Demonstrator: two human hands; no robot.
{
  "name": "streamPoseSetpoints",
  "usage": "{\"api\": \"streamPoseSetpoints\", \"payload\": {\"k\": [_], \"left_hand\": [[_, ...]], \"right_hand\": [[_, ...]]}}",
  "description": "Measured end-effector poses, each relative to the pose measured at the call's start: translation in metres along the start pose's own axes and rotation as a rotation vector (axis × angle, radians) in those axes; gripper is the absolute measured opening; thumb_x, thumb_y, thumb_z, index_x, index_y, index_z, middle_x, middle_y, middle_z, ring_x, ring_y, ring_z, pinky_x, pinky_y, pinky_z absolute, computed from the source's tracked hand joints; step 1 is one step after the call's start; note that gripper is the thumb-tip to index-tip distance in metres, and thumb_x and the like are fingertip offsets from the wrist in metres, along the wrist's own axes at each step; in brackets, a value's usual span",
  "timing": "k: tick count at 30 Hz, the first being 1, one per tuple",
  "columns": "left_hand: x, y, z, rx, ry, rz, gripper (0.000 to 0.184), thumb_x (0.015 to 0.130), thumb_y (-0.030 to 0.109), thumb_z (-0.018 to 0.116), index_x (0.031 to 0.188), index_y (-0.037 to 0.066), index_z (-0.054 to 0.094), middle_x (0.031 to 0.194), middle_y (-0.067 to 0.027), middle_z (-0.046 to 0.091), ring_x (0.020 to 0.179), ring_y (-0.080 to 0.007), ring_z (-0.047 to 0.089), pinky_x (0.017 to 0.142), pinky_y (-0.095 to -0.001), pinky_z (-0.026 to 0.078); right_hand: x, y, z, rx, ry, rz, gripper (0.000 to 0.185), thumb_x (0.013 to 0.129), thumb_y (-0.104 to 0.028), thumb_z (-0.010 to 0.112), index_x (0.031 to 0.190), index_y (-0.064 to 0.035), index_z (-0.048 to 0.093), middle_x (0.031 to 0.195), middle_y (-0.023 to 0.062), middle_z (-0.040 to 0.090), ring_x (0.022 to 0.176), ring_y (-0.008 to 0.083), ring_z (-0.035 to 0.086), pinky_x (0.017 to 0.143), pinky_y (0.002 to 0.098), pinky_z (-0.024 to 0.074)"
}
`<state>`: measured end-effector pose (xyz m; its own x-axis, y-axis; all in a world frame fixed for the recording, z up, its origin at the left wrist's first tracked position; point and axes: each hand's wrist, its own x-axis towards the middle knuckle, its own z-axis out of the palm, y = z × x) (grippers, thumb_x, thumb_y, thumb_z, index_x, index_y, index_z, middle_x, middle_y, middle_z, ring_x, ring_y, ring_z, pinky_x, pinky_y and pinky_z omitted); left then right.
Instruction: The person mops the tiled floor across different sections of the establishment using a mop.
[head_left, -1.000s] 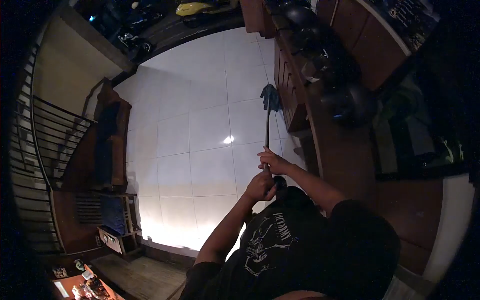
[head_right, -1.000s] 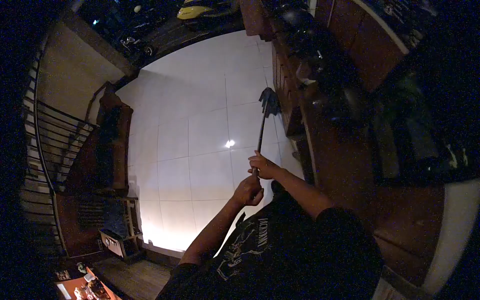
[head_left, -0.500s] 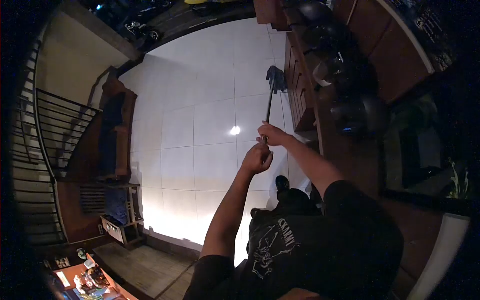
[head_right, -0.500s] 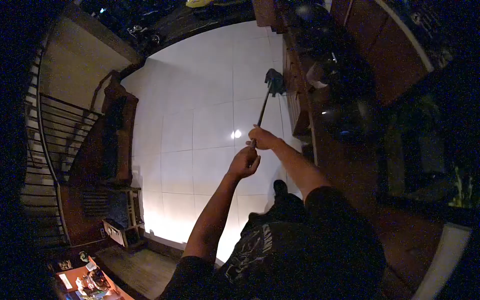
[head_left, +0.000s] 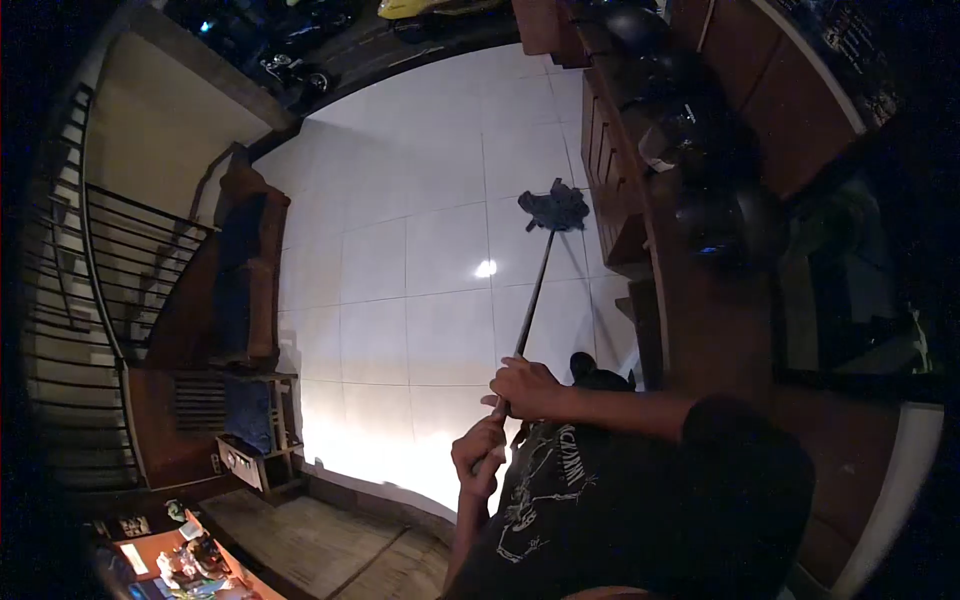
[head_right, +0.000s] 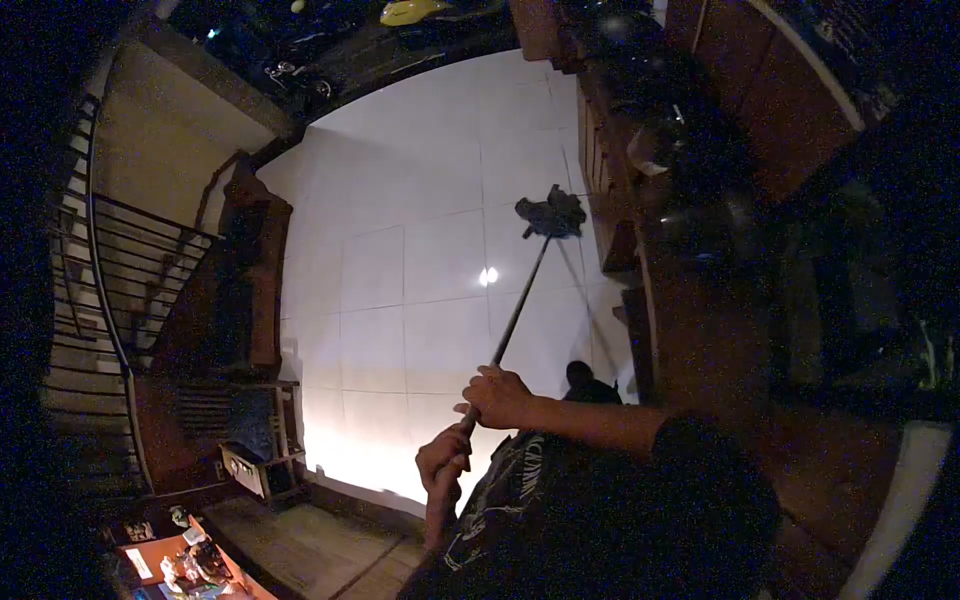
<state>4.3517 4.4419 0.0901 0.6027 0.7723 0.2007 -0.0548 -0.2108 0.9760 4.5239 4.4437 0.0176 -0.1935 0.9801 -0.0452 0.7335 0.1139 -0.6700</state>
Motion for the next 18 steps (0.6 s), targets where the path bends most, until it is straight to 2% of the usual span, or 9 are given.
{"api": "streamPoseSetpoints", "payload": {"k": [6,7,8,10,12,13,14,16,18], "left_hand": [[-0.012,-0.049,0.007,0.011,-0.049,0.038,0.021,0.077,0.014,0.058,0.064,-0.001,0.053,0.065,-0.0118,0.056,0.066,-0.0262,0.059,0.094,-0.0468,0.047],[-0.008,-0.050,0.007,0.021,-0.106,0.021,0.019,0.077,0.013,0.058,0.065,-0.002,0.054,0.067,-0.0136,0.057,0.071,-0.0275,0.061,0.096,-0.0485,0.047],[-0.007,-0.062,0.009,0.078,-0.139,0.017,0.019,0.080,0.016,0.058,0.073,-0.002,0.060,0.080,-0.0171,0.062,0.084,-0.0317,0.065,0.100,-0.0489,0.045],[0.007,-0.075,0.026,0.267,-0.236,0.041,0.020,0.080,0.017,0.060,0.086,-0.001,0.064,0.099,-0.0189,0.065,0.107,-0.0361,0.062,0.103,-0.0484,0.043],[0.011,-0.112,0.039,0.312,-0.458,0.080,0.024,0.080,0.017,0.062,0.096,0.000,0.066,0.111,-0.0182,0.063,0.118,-0.0369,0.056,0.104,-0.0480,0.043],[0.015,-0.126,0.046,0.336,-0.571,0.103,0.027,0.079,0.016,0.063,0.101,0.001,0.066,0.117,-0.0178,0.062,0.123,-0.0373,0.053,0.104,-0.0478,0.042],[0.023,-0.132,0.053,0.338,-0.605,0.073,0.019,0.079,0.014,0.064,0.093,0.000,0.064,0.118,-0.0184,0.061,0.124,-0.0376,0.051,0.103,-0.0473,0.043],[0.038,-0.141,0.069,0.335,-0.678,0.012,0.012,0.078,0.009,0.067,0.076,0.000,0.060,0.121,-0.0198,0.059,0.126,-0.0382,0.049,0.101,-0.0463,0.044],[0.051,-0.160,0.078,0.373,-0.686,-0.037,0.013,0.080,0.007,0.069,0.075,0.001,0.060,0.130,-0.0224,0.054,0.128,-0.0393,0.048,0.103,-0.0445,0.043]], "right_hand": [[0.004,0.049,0.046,-0.146,-0.104,-0.222,0.017,0.088,-0.027,0.060,0.092,-0.0132,0.070,0.095,0.0093,0.067,0.105,0.0328,0.062,0.105,0.0468,0.0409],[0.002,0.055,0.053,-0.154,0.019,-0.149,0.019,0.084,-0.029,0.065,0.092,-0.0127,0.070,0.094,0.0074,0.066,0.109,0.0337,0.059,0.107,0.0486,0.0383],[0.000,0.069,0.058,-0.126,0.076,-0.204,0.020,0.082,-0.030,0.066,0.091,-0.0125,0.070,0.093,0.0075,0.065,0.110,0.0341,0.058,0.107,0.0496,0.0378],[-0.002,0.103,0.057,-0.065,0.183,-0.318,0.024,0.079,-0.033,0.069,0.090,-0.0121,0.069,0.091,0.0076,0.064,0.110,0.0348,0.056,0.107,0.0515,0.0368],[-0.010,0.131,0.048,-0.116,0.005,-0.241,0.024,0.075,-0.025,0.076,0.087,-0.0085,0.064,0.097,0.0092,0.063,0.115,0.0379,0.054,0.106,0.0567,0.0355],[-0.017,0.154,0.060,-0.114,0.123,-0.260,0.026,0.077,-0.028,0.075,0.086,-0.0075,0.063,0.095,0.0100,0.062,0.115,0.0391,0.054,0.106,0.0580,0.0343],[-0.016,0.171,0.062,-0.105,0.093,-0.182,0.023,0.079,-0.026,0.074,0.082,-0.0071,0.062,0.092,0.0113,0.062,0.115,0.0397,0.054,0.105,0.0569,0.0360],[-0.010,0.206,0.078,-0.290,-0.013,-0.082,0.021,0.078,-0.025,0.073,0.076,-0.0078,0.061,0.090,0.0121,0.061,0.114,0.0394,0.054,0.103,0.0557,0.0372],[0.002,0.230,0.080,-0.240,0.050,-0.049,0.020,0.076,-0.024,0.074,0.073,-0.0086,0.061,0.088,0.0120,0.061,0.112,0.0382,0.055,0.104,0.0553,0.0375]]}}
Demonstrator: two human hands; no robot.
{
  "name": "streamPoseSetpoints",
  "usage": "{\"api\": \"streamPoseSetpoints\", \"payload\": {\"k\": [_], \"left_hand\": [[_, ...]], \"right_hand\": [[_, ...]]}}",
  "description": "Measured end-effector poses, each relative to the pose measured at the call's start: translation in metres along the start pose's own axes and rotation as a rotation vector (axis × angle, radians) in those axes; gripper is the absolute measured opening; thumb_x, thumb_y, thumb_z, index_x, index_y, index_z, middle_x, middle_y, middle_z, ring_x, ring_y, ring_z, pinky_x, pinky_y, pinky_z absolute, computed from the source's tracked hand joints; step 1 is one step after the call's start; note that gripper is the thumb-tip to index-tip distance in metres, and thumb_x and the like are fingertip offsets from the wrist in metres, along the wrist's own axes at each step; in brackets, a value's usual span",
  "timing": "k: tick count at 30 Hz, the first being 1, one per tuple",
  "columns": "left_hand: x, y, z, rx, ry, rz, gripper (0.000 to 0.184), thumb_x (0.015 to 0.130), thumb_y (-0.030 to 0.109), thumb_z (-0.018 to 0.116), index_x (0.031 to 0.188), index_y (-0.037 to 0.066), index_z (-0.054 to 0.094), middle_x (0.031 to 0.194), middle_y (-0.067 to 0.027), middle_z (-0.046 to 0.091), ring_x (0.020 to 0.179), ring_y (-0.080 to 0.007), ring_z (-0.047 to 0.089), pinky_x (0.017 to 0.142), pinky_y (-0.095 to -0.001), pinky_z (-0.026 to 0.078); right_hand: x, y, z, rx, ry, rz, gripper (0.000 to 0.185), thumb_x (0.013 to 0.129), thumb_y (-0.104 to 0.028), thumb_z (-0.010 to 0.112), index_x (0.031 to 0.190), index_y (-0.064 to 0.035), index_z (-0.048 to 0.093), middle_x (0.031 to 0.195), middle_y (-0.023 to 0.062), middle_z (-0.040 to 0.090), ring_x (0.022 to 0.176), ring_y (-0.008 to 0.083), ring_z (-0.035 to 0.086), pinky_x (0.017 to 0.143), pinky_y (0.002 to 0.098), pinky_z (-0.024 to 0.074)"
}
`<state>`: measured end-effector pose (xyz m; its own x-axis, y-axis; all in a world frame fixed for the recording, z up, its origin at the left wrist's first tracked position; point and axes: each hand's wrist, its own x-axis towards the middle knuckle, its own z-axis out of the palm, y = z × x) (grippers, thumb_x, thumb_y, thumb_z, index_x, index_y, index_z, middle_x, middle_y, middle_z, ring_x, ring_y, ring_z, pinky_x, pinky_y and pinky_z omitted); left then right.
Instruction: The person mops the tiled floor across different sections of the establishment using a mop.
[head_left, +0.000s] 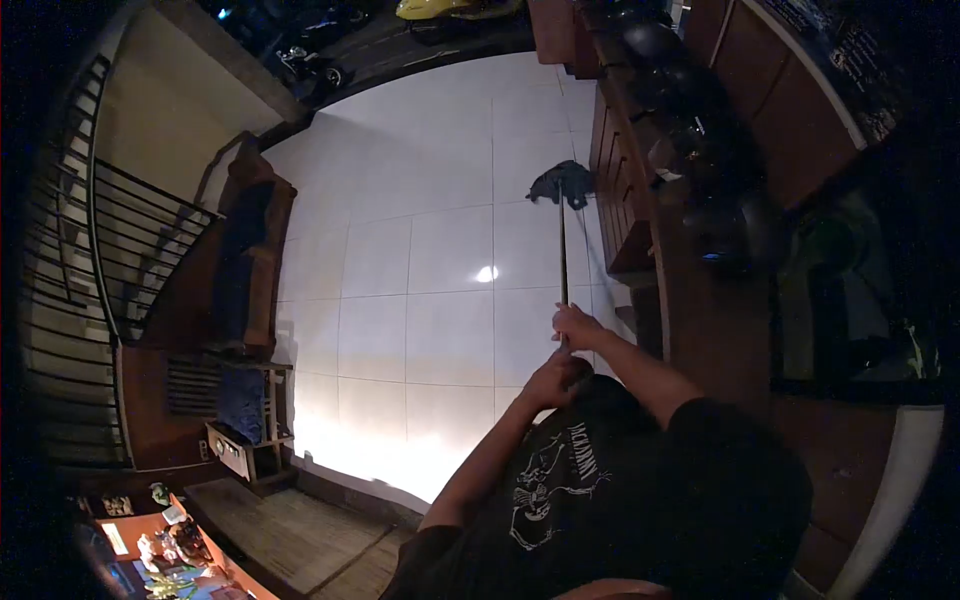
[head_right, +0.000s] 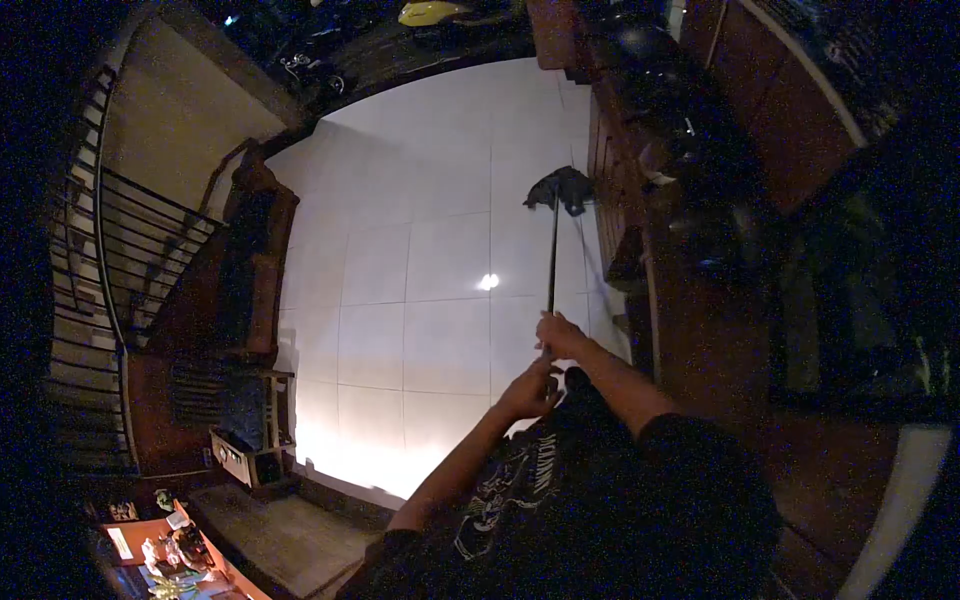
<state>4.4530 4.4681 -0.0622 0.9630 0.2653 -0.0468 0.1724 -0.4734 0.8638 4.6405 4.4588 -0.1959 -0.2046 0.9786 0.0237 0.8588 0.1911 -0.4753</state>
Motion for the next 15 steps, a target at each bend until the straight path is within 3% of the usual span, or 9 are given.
{"api": "streamPoseSetpoints", "payload": {"k": [2,3,6,7,11,12,14,15], "left_hand": [[0.017,-0.014,-0.001,-0.010,-0.006,-0.035,0.015,0.080,0.007,0.071,0.075,0.001,0.059,0.134,-0.0242,0.052,0.130,-0.0398,0.046,0.104,-0.0448,0.042],[0.021,-0.042,0.008,0.109,0.079,0.034,0.020,0.080,0.014,0.073,0.093,0.002,0.063,0.130,-0.0180,0.056,0.129,-0.0395,0.046,0.106,-0.0436,0.041],[0.030,-0.036,-0.017,0.160,0.154,0.062,0.018,0.081,0.012,0.073,0.084,0.003,0.058,0.132,-0.0190,0.055,0.131,-0.0400,0.044,0.107,-0.0440,0.040],[0.029,-0.032,-0.022,0.160,0.216,0.094,0.017,0.082,0.013,0.073,0.086,0.003,0.059,0.124,-0.0188,0.059,0.131,-0.0398,0.045,0.105,-0.0441,0.042],[0.001,-0.005,-0.039,0.095,0.284,0.076,0.020,0.083,0.011,0.073,0.077,0.001,0.056,0.105,-0.0196,0.061,0.105,-0.0353,0.060,0.091,-0.0447,0.048],[-0.009,0.010,-0.046,0.148,0.289,0.120,0.023,0.084,0.012,0.073,0.073,0.000,0.056,0.097,-0.0181,0.062,0.099,-0.0339,0.061,0.087,-0.0442,0.049],[-0.034,0.033,-0.044,-0.128,0.467,-0.025,0.026,0.086,0.011,0.069,0.067,-0.002,0.057,0.083,-0.0151,0.062,0.093,-0.0302,0.061,0.088,-0.0429,0.048],[-0.041,0.048,-0.050,-0.181,0.528,-0.035,0.027,0.086,0.010,0.068,0.066,-0.002,0.056,0.079,-0.0136,0.061,0.090,-0.0292,0.060,0.090,-0.0420,0.048]], "right_hand": [[0.014,0.023,0.005,0.022,0.033,0.031,0.019,0.075,-0.023,0.074,0.071,-0.0091,0.061,0.086,0.0117,0.061,0.110,0.0368,0.057,0.105,0.0551,0.0375],[0.025,0.033,0.009,0.019,0.037,0.037,0.019,0.074,-0.023,0.074,0.071,-0.0093,0.061,0.086,0.0115,0.061,0.108,0.0359,0.057,0.105,0.0552,0.0372],[0.048,0.036,-0.007,0.088,0.026,0.008,0.017,0.072,-0.016,0.073,0.067,-0.0089,0.058,0.092,0.0110,0.062,0.105,0.0334,0.058,0.109,0.0566,0.0350],[0.052,0.034,-0.009,0.129,0.032,0.006,0.016,0.072,-0.014,0.072,0.069,-0.0088,0.057,0.095,0.0111,0.062,0.106,0.0334,0.058,0.109,0.0570,0.0341],[0.046,-0.006,-0.032,0.161,0.014,0.021,0.016,0.069,-0.007,0.070,0.079,-0.0088,0.058,0.102,0.0126,0.061,0.114,0.0347,0.056,0.111,0.0582,0.0310],[0.039,-0.031,-0.046,0.198,0.041,-0.007,0.018,0.070,-0.012,0.072,0.078,-0.0070,0.057,0.094,0.0134,0.062,0.103,0.0366,0.060,0.112,0.0571,0.0313],[0.026,-0.066,-0.049,0.272,0.118,-0.040,0.035,0.069,-0.014,0.076,0.095,-0.0083,0.053,0.115,0.0202,0.059,0.128,0.0389,0.049,0.115,0.0587,0.0257],[0.022,-0.086,-0.059,0.343,0.231,-0.049,0.038,0.069,-0.018,0.080,0.093,-0.0081,0.053,0.116,0.0188,0.060,0.127,0.0374,0.050,0.116,0.0585,0.0241]]}}
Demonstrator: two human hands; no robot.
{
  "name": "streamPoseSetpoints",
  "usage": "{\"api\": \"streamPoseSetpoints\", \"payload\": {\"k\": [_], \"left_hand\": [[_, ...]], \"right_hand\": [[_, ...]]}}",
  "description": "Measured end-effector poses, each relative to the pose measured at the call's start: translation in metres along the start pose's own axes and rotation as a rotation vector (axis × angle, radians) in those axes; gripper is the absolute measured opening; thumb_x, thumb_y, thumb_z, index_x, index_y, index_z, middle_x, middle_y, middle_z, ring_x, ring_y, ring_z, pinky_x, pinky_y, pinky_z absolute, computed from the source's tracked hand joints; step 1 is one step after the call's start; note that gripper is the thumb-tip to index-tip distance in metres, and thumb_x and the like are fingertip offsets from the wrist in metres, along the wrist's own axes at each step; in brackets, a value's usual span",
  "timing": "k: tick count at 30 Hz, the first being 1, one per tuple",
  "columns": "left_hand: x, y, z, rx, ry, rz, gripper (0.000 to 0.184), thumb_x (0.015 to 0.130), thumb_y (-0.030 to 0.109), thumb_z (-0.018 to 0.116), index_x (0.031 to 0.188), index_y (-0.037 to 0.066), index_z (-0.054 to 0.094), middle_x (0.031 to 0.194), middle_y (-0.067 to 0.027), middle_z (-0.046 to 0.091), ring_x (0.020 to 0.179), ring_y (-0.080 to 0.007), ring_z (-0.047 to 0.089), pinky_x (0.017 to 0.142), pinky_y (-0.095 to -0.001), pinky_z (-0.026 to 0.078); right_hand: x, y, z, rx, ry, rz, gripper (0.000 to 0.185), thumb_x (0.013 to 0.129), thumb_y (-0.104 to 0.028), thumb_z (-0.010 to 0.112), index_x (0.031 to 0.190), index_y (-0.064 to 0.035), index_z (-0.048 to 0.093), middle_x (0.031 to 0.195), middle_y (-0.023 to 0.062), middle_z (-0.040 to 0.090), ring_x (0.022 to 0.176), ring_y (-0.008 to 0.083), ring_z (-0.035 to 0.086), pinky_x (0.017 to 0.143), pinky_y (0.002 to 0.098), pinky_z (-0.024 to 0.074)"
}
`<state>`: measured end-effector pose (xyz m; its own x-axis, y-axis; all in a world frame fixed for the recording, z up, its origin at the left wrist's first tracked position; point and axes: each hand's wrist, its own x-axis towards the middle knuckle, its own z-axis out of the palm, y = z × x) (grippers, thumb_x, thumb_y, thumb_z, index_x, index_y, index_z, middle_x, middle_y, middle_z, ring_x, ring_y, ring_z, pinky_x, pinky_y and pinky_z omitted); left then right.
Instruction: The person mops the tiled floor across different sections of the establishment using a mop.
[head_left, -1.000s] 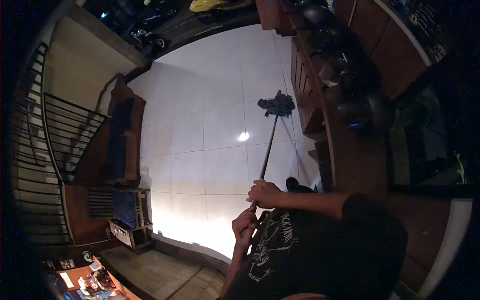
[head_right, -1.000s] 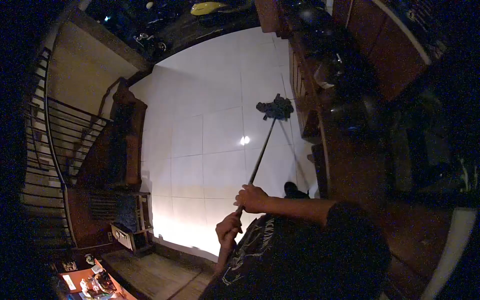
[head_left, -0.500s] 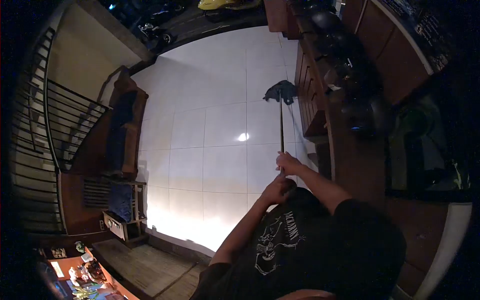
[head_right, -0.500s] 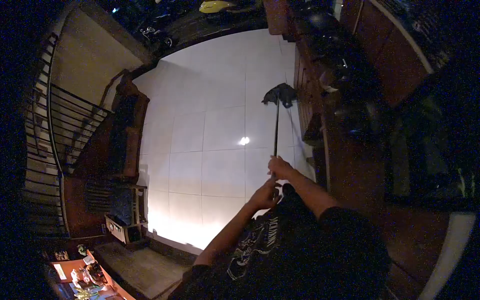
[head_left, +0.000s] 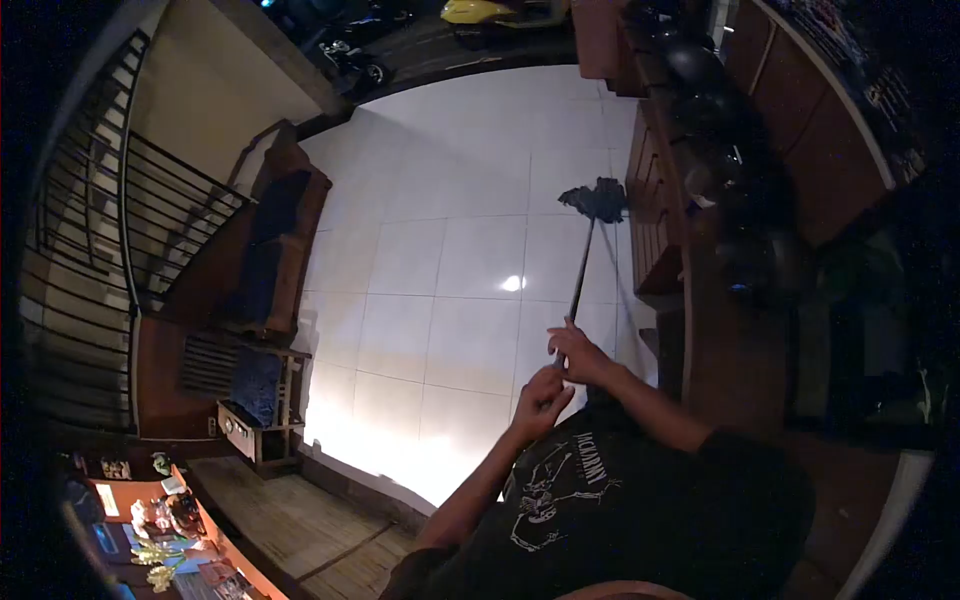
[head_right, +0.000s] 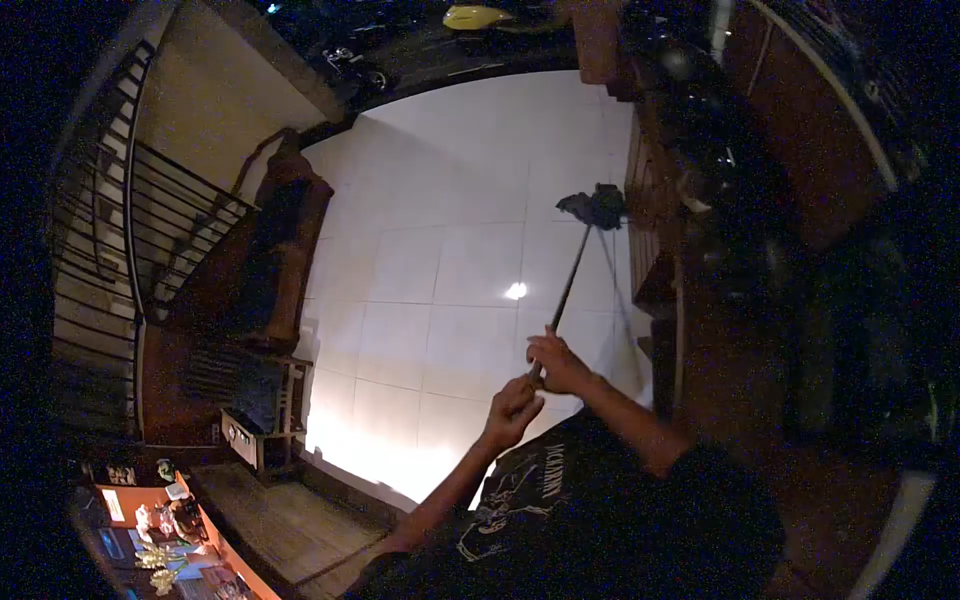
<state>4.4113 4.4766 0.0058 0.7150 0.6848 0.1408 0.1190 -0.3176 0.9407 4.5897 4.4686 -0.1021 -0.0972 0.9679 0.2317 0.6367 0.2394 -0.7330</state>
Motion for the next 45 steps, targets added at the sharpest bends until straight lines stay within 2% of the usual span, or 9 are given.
{"api": "streamPoseSetpoints", "payload": {"k": [7,12,17,20,30,33,39,43,45], "left_hand": [[0.015,0.047,-0.044,-0.386,0.097,-0.003,0.034,0.086,0.011,0.060,0.057,0.000,0.046,0.062,-0.0064,0.048,0.068,-0.0191,0.050,0.098,-0.0373,0.041],[0.033,0.029,-0.036,-0.372,0.264,0.036,0.025,0.074,0.015,0.053,0.056,-0.001,0.046,0.063,-0.0092,0.049,0.072,-0.0214,0.049,0.081,-0.0376,0.041],[0.034,0.008,-0.023,-0.303,0.260,0.044,0.037,0.086,0.027,0.057,0.063,-0.002,0.058,0.065,-0.0129,0.058,0.075,-0.0271,0.055,0.091,-0.0447,0.044],[0.024,-0.020,-0.001,-0.249,0.198,0.072,0.014,0.080,0.002,0.057,0.067,-0.003,0.054,0.070,-0.0114,0.058,0.075,-0.0274,0.059,0.091,-0.0434,0.046],[0.129,-0.036,0.007,-0.031,0.005,0.128,0.009,0.075,-0.004,0.062,0.070,-0.002,0.055,0.072,-0.0127,0.057,0.076,-0.0317,0.060,0.080,-0.0429,0.048],[0.175,-0.044,0.005,0.071,-0.008,0.288,0.016,0.075,-0.003,0.064,0.064,0.001,0.052,0.068,-0.0124,0.053,0.072,-0.0337,0.057,0.082,-0.0440,0.049],[0.279,-0.045,-0.012,-0.027,-0.144,0.585,0.023,0.073,0.003,0.067,0.060,0.005,0.048,0.063,-0.0114,0.050,0.067,-0.0330,0.056,0.083,-0.0456,0.053],[0.325,-0.059,-0.035,0.000,-0.326,0.675,0.020,0.071,0.007,0.068,0.061,0.006,0.051,0.061,-0.0107,0.051,0.063,-0.0323,0.056,0.070,-0.0438,0.051],[0.345,-0.068,-0.048,-0.005,-0.406,0.687,0.018,0.072,0.008,0.067,0.062,0.006,0.052,0.062,-0.0108,0.052,0.063,-0.0322,0.056,0.067,-0.0431,0.049]], "right_hand": [[0.032,-0.049,-0.027,0.117,-0.002,-0.085,0.025,0.083,-0.023,0.073,0.094,-0.0095,0.054,0.101,0.0120,0.060,0.117,0.0333,0.054,0.109,0.0602,0.0288],[0.057,-0.018,-0.021,0.052,-0.100,-0.103,0.022,0.088,-0.026,0.068,0.088,-0.0094,0.053,0.085,0.0077,0.057,0.097,0.0310,0.059,0.103,0.0666,0.0296],[0.060,0.005,-0.028,0.105,-0.200,-0.129,0.024,0.088,-0.028,0.067,0.083,-0.0096,0.052,0.081,0.0058,0.057,0.089,0.0274,0.059,0.101,0.0675,0.0278],[0.047,0.036,-0.027,0.120,-0.310,-0.143,0.017,0.085,-0.021,0.067,0.081,-0.0106,0.054,0.085,0.0068,0.058,0.097,0.0287,0.058,0.101,0.0683,0.0260],[0.096,0.111,-0.069,0.065,-0.356,-0.003,0.010,0.088,-0.013,0.063,0.096,-0.0094,0.060,0.111,0.0119,0.059,0.118,0.0339,0.052,0.111,0.0635,0.0209],[0.115,0.134,-0.067,0.181,0.124,0.078,0.016,0.090,-0.021,0.062,0.102,-0.0101,0.060,0.128,0.0247,0.051,0.126,0.0439,0.045,0.112,0.0578,0.0283],[0.154,0.175,-0.093,-0.075,0.245,0.375,0.022,0.090,-0.014,0.066,0.110,-0.0067,0.058,0.138,0.0283,0.045,0.137,0.0469,0.034,0.112,0.0481,0.0326],[0.201,0.190,-0.105,0.712,0.315,0.828,0.002,0.093,-0.009,0.055,0.092,-0.0071,0.055,0.091,0.0116,0.057,0.086,0.0247,0.058,0.080,0.0344,0.0473],[0.216,0.198,-0.103,0.379,0.329,0.574,0.009,0.090,-0.009,0.056,0.083,-0.0069,0.052,0.088,0.0095,0.050,0.080,0.0222,0.052,0.075,0.0342,0.0428]]}}
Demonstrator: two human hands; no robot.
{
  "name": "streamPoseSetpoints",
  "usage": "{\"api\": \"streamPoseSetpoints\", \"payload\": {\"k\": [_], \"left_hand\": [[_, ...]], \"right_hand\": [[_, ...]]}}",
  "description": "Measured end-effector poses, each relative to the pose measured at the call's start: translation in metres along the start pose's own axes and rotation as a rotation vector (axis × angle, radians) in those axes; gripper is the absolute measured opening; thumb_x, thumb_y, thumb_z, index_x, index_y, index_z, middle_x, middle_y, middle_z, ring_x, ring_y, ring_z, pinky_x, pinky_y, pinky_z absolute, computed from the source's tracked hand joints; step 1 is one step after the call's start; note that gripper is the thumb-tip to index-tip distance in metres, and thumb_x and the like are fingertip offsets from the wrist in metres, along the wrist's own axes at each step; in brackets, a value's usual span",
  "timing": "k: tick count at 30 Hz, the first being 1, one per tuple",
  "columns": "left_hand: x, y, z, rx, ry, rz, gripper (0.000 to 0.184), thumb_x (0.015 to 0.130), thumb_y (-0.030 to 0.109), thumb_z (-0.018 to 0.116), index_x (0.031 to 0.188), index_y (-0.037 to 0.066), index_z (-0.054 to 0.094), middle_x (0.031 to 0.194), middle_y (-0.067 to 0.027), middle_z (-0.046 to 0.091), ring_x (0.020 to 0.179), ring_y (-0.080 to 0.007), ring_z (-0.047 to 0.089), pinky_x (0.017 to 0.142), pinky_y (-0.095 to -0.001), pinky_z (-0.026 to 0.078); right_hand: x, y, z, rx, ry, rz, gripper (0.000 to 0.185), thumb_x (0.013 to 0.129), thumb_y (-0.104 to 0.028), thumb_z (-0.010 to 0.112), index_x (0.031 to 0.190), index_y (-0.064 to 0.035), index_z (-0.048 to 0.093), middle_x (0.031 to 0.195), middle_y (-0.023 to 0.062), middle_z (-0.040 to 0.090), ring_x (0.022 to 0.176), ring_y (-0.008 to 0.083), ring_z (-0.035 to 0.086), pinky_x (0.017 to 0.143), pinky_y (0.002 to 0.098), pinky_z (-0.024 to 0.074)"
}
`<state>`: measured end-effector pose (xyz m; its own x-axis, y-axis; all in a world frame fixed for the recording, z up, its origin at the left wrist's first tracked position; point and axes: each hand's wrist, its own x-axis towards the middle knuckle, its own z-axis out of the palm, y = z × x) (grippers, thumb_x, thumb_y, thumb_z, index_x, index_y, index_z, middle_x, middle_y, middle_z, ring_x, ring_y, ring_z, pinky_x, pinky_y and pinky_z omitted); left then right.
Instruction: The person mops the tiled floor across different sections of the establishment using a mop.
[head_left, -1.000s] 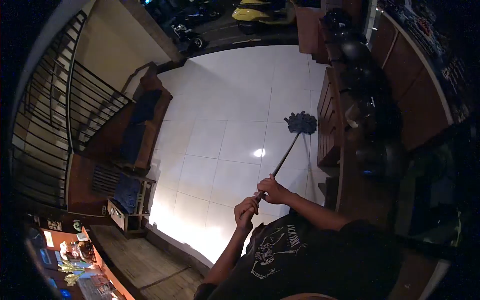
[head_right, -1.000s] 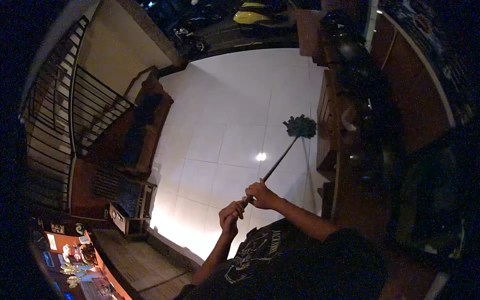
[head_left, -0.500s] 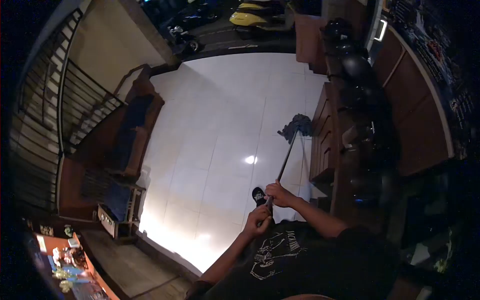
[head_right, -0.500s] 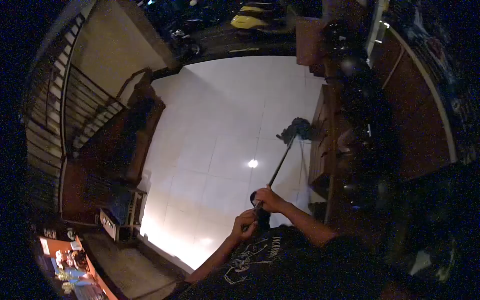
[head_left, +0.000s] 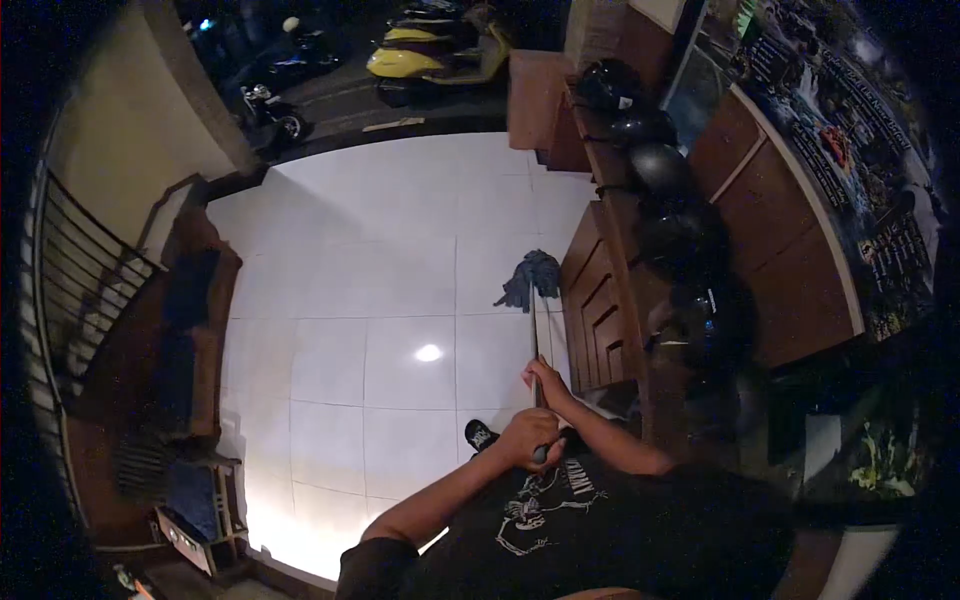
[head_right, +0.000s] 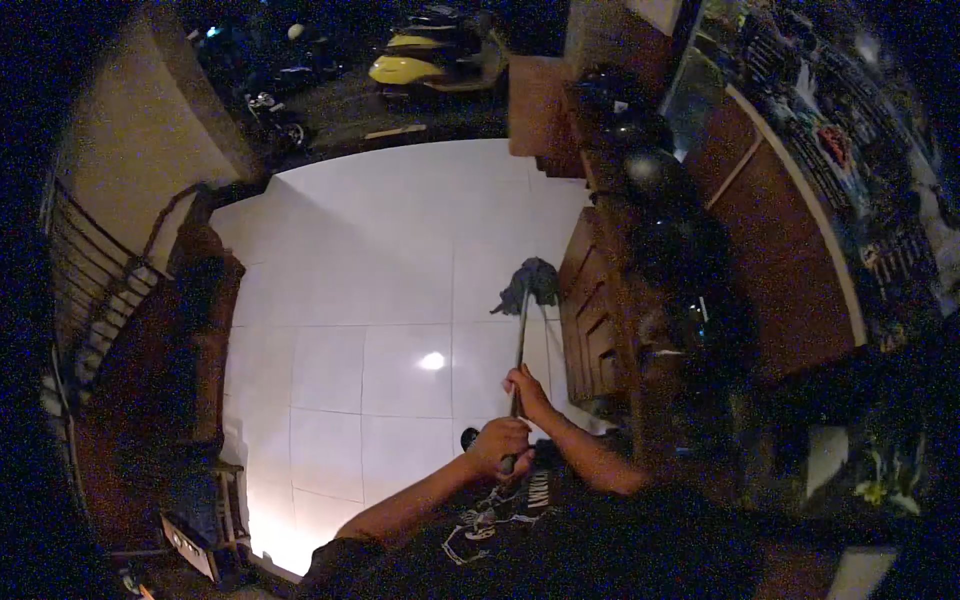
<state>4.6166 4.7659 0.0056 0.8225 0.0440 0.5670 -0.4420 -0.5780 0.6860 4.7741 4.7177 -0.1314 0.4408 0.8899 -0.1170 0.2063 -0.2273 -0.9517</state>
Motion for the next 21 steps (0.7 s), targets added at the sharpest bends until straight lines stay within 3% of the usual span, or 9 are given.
{"api": "streamPoseSetpoints", "payload": {"k": [1,4,5,9,15,17,19,21], "left_hand": [[0.002,-0.007,-0.006,-0.011,-0.035,0.007,0.018,0.073,0.009,0.067,0.062,0.006,0.053,0.062,-0.0109,0.053,0.062,-0.0322,0.055,0.065,-0.0427,0.048],[0.006,-0.034,-0.010,-0.015,-0.045,0.020,0.018,0.074,0.010,0.066,0.062,0.006,0.053,0.063,-0.0113,0.054,0.062,-0.0310,0.055,0.066,-0.0419,0.048],[0.008,-0.040,-0.012,-0.027,-0.051,0.010,0.019,0.074,0.010,0.066,0.062,0.006,0.052,0.064,-0.0113,0.053,0.063,-0.0311,0.055,0.066,-0.0419,0.048],[0.019,-0.065,-0.025,-0.044,-0.058,-0.010,0.019,0.074,0.009,0.067,0.061,0.006,0.052,0.063,-0.0112,0.051,0.063,-0.0311,0.053,0.065,-0.0416,0.046],[0.043,-0.108,-0.045,-0.047,-0.031,-0.041,0.019,0.072,0.007,0.067,0.061,0.006,0.052,0.062,-0.0109,0.049,0.061,-0.0307,0.051,0.062,-0.0414,0.044],[0.061,-0.127,-0.059,-0.038,-0.050,-0.047,0.019,0.072,0.006,0.067,0.060,0.005,0.052,0.062,-0.0110,0.049,0.061,-0.0305,0.051,0.062,-0.0413,0.044],[0.079,-0.147,-0.070,-0.033,-0.088,-0.070,0.019,0.072,0.006,0.066,0.060,0.005,0.052,0.062,-0.0111,0.048,0.061,-0.0306,0.051,0.062,-0.0414,0.044],[0.099,-0.166,-0.082,-0.045,-0.102,-0.085,0.018,0.072,0.006,0.066,0.060,0.004,0.052,0.061,-0.0112,0.048,0.060,-0.0309,0.051,0.062,-0.0415,0.044]], "right_hand": [[0.008,0.003,0.000,-0.139,0.012,-0.156,0.013,0.088,-0.010,0.057,0.078,-0.0068,0.050,0.086,0.0084,0.046,0.078,0.0209,0.049,0.072,0.0341,0.0405],[0.039,0.017,-0.004,0.003,-0.050,0.060,0.010,0.086,-0.005,0.058,0.080,-0.0062,0.051,0.086,0.0084,0.045,0.080,0.0200,0.048,0.073,0.0344,0.0419],[0.047,0.024,-0.001,-0.126,0.005,-0.122,0.007,0.087,-0.004,0.058,0.084,-0.0048,0.051,0.087,0.0087,0.045,0.081,0.0208,0.049,0.073,0.0360,0.0429],[0.078,0.027,-0.006,-0.126,0.005,-0.135,0.007,0.087,-0.003,0.058,0.087,-0.0049,0.051,0.087,0.0140,0.050,0.083,0.0287,0.052,0.075,0.0383,0.0449],[0.134,0.036,-0.023,-0.273,-0.026,-0.325,0.006,0.087,-0.007,0.057,0.085,-0.0076,0.051,0.074,0.0077,0.047,0.077,0.0241,0.056,0.070,0.0360,0.0472],[0.162,0.033,-0.026,0.124,-0.067,0.061,0.008,0.084,-0.001,0.055,0.085,-0.0074,0.051,0.077,0.0062,0.051,0.077,0.0222,0.053,0.077,0.0329,0.0437],[0.187,0.034,-0.031,0.220,-0.067,0.147,0.011,0.083,0.003,0.055,0.085,-0.0076,0.051,0.078,0.0054,0.054,0.076,0.0211,0.052,0.079,0.0309,0.0424],[0.214,0.039,-0.040,0.009,-0.009,-0.070,0.013,0.081,0.003,0.056,0.084,-0.0082,0.051,0.078,0.0053,0.054,0.076,0.0207,0.052,0.076,0.0302,0.0433]]}}
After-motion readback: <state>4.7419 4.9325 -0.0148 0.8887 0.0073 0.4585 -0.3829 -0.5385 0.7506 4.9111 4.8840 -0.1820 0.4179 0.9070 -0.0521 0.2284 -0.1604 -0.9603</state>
